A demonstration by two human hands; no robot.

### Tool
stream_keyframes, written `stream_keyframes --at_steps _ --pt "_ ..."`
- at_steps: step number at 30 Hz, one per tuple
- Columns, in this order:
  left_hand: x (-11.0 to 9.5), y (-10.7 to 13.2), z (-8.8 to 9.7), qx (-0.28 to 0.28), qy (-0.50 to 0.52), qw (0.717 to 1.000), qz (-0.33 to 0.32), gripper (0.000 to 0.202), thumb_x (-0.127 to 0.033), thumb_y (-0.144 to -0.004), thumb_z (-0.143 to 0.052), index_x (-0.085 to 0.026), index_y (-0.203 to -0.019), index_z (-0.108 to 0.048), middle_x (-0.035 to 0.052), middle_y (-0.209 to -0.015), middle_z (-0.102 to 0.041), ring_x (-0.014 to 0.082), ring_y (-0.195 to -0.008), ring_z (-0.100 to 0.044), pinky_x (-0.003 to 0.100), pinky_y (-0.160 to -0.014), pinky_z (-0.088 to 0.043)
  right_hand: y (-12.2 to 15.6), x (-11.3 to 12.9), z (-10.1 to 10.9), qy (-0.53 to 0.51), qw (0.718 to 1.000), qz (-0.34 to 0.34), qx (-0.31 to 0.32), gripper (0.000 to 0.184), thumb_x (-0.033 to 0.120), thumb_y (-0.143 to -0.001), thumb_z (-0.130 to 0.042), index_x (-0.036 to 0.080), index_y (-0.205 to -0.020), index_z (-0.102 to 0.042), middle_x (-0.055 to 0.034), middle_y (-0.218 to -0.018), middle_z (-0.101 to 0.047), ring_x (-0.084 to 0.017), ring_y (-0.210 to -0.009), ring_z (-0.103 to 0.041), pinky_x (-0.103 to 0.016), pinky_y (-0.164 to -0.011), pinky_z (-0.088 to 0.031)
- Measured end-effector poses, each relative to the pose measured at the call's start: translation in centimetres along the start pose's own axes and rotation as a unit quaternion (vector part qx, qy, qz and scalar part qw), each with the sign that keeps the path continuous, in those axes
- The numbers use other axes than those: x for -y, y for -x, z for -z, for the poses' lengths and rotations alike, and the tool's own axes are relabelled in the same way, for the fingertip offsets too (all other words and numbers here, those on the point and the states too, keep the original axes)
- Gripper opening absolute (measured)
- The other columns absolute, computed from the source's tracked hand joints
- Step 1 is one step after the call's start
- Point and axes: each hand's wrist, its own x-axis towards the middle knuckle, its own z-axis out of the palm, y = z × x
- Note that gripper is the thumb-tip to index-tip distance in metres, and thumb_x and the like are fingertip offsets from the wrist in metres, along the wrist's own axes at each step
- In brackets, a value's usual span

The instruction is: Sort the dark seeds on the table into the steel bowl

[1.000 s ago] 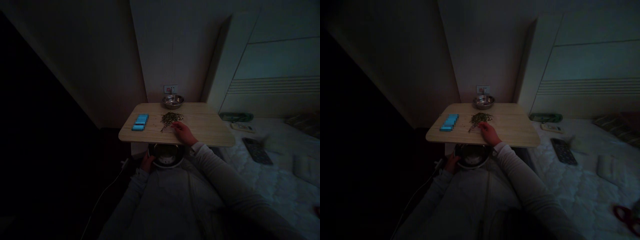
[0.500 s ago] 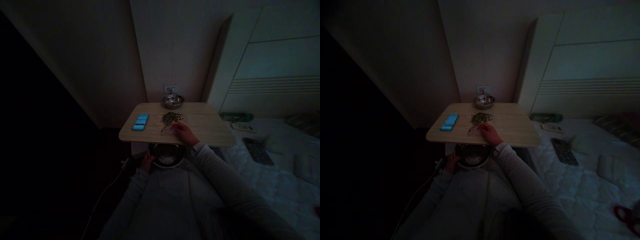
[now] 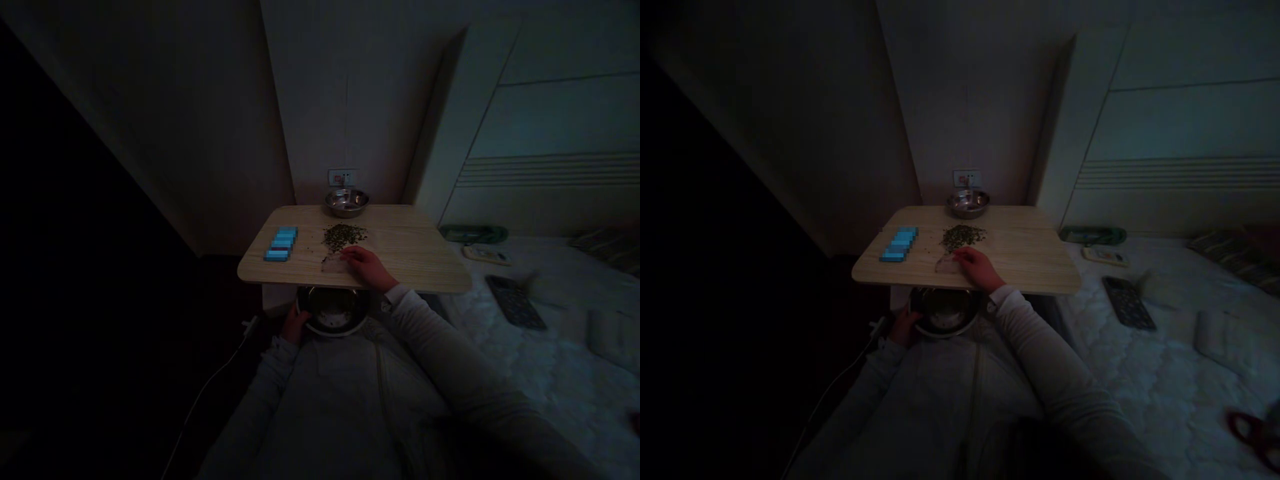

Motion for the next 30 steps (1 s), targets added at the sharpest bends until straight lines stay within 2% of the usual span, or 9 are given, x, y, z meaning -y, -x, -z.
stream_keyframes --at_steps 5,9,15,19,23,26,30 --pt "-0.6 0.4 -0.1 0.005 0.007 1.0 0.018 0.059 -0.025 -0.044 -0.069 -0.018 -0.103 -0.073 0.0007 -0.076 -0.072 0.0225 -0.078 -0.064 0.033 -0.075 -0.049 -0.1 -0.3 -0.2 0.019 0.999 0.002 -0.029 0.02 0.024 -0.074 -0.064 0.02 -0.093 -0.07 -0.0049 -0.093 -0.077 -0.02 -0.091 -0.069 -0.038 -0.091 -0.052" --pt "-0.1 0.1 -0.1 -0.006 0.005 1.0 0.002 0.046 -0.024 -0.046 -0.067 -0.019 -0.092 -0.074 0.0026 -0.079 -0.073 0.0245 -0.083 -0.065 0.034 -0.077 -0.05 -0.2 -0.8 -0.2 0.031 0.998 0.011 -0.05 0.02 0.026 -0.076 -0.063 0.021 -0.094 -0.07 -0.0042 -0.092 -0.077 -0.019 -0.09 -0.069 -0.037 -0.091 -0.052" --pt "0.8 -0.1 -0.1 -0.007 -0.005 1.0 -0.02 0.025 -0.025 -0.049 -0.067 -0.021 -0.074 -0.069 0.0054 -0.081 -0.073 0.0278 -0.092 -0.065 0.036 -0.08 -0.05 -0.2 -0.7 -0.2 0.022 0.999 0.016 -0.036 0.019 0.024 -0.077 -0.063 0.021 -0.096 -0.069 -0.005 -0.094 -0.077 -0.019 -0.092 -0.069 -0.037 -0.091 -0.052" --pt "0.8 0.2 0.1 -0.001 -0.002 0.999 -0.036 0.026 -0.025 -0.054 -0.067 -0.021 -0.08 -0.071 0.0067 -0.088 -0.074 0.0288 -0.102 -0.064 0.035 -0.085 -0.05 0.0 -0.2 -0.2 0.023 0.999 0.013 -0.02 0.02 0.021 -0.077 -0.063 0.021 -0.096 -0.07 -0.005 -0.094 -0.077 -0.02 -0.092 -0.07 -0.038 -0.091 -0.052" --pt "0.4 0.1 0.4 0.016 -0.011 1.0 -0.017 0.031 -0.024 -0.051 -0.068 -0.019 -0.082 -0.072 0.0055 -0.09 -0.075 0.0272 -0.096 -0.066 0.035 -0.084 -0.051 0.0 0.1 -0.2 0.012 1.0 0.005 0.002 0.02 0.021 -0.077 -0.064 0.021 -0.096 -0.07 -0.0048 -0.094 -0.077 -0.02 -0.094 -0.07 -0.039 -0.093 -0.052" --pt "0.4 -0.1 0.3 0.006 -0.011 1.0 -0.012 0.029 -0.022 -0.049 -0.067 -0.02 -0.078 -0.071 0.0052 -0.087 -0.075 0.0275 -0.094 -0.066 0.035 -0.083 -0.051 0.1 0.1 -0.2 -0.003 1.0 -0.005 0.021 0.02 0.022 -0.076 -0.065 0.021 -0.096 -0.07 -0.0051 -0.095 -0.077 -0.021 -0.095 -0.07 -0.039 -0.094 -0.052" --pt "0.6 0.1 0.0 0.014 0.002 1.0 -0.015 0.034 -0.024 -0.055 -0.066 -0.021 -0.088 -0.073 0.0061 -0.09 -0.075 0.0273 -0.098 -0.067 0.035 -0.085 -0.051 0.1 0.2 -0.2 -0.014 0.999 -0.007 0.03 0.02 0.023 -0.075 -0.067 0.02 -0.095 -0.07 -0.0049 -0.094 -0.077 -0.021 -0.095 -0.07 -0.039 -0.094 -0.051"
